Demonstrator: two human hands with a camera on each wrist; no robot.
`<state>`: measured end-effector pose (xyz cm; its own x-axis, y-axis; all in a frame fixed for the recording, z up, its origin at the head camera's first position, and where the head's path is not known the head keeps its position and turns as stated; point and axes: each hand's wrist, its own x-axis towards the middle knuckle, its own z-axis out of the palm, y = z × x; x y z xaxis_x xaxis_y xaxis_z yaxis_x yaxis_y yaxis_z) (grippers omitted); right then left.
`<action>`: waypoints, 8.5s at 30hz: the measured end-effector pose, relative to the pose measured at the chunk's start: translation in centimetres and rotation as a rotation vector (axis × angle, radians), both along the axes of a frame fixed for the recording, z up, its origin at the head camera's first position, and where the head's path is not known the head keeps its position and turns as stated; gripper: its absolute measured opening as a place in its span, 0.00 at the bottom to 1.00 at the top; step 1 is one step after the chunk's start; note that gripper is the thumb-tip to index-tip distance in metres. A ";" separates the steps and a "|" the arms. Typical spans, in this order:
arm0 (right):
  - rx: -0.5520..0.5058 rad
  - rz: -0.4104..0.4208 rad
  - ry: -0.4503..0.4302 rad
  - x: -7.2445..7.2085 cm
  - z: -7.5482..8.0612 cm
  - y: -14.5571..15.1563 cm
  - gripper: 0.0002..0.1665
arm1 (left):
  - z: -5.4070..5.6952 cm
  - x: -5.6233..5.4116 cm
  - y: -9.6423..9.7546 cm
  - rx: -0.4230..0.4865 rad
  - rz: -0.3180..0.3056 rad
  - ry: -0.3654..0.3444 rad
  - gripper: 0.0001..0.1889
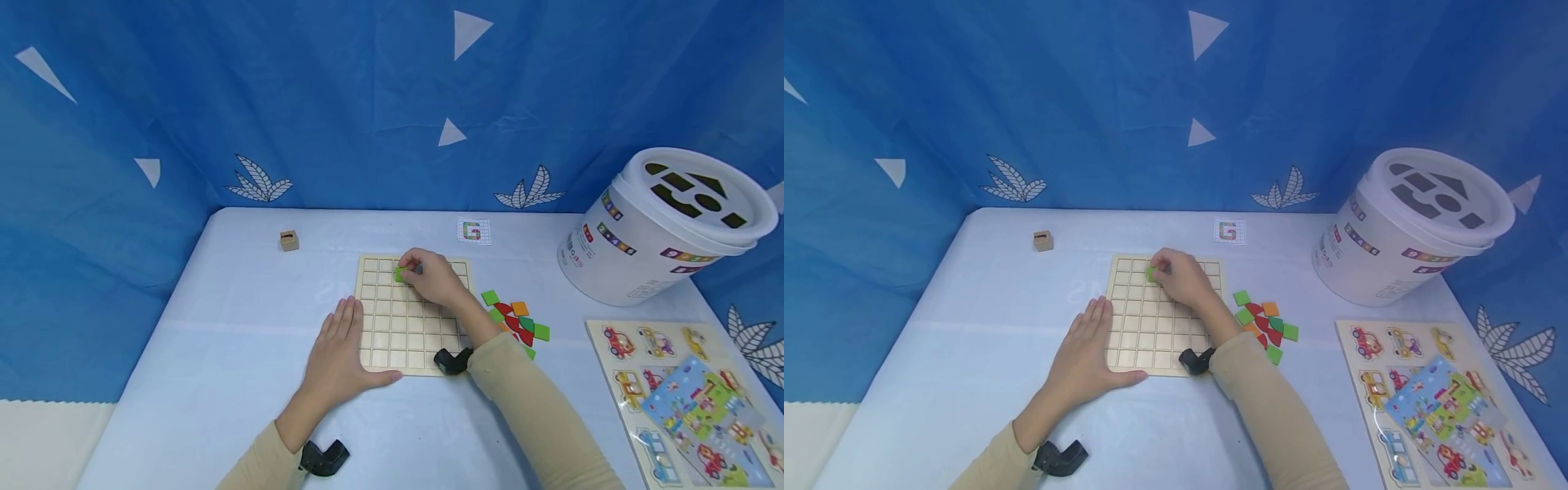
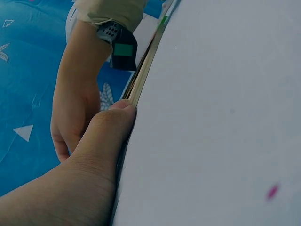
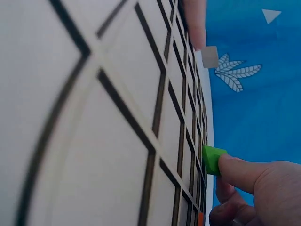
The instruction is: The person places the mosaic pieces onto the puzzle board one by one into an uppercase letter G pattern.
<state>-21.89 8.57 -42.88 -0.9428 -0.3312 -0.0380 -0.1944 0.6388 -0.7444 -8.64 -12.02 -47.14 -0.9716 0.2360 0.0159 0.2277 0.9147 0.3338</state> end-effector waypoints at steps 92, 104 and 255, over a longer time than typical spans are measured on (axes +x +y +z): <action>0.148 0.043 0.024 0.6 0.2 3.1 0.16 | 0.4 0.0 0.2 0.010 -0.002 -0.010 0.74; 0.236 0.020 0.019 1.2 1.2 6.1 0.24 | 0.2 -0.1 0.2 0.000 0.001 -0.020 0.75; -0.025 -0.067 -0.020 1.2 0.5 0.6 0.15 | 0.2 0.0 0.1 -0.016 0.001 -0.010 0.74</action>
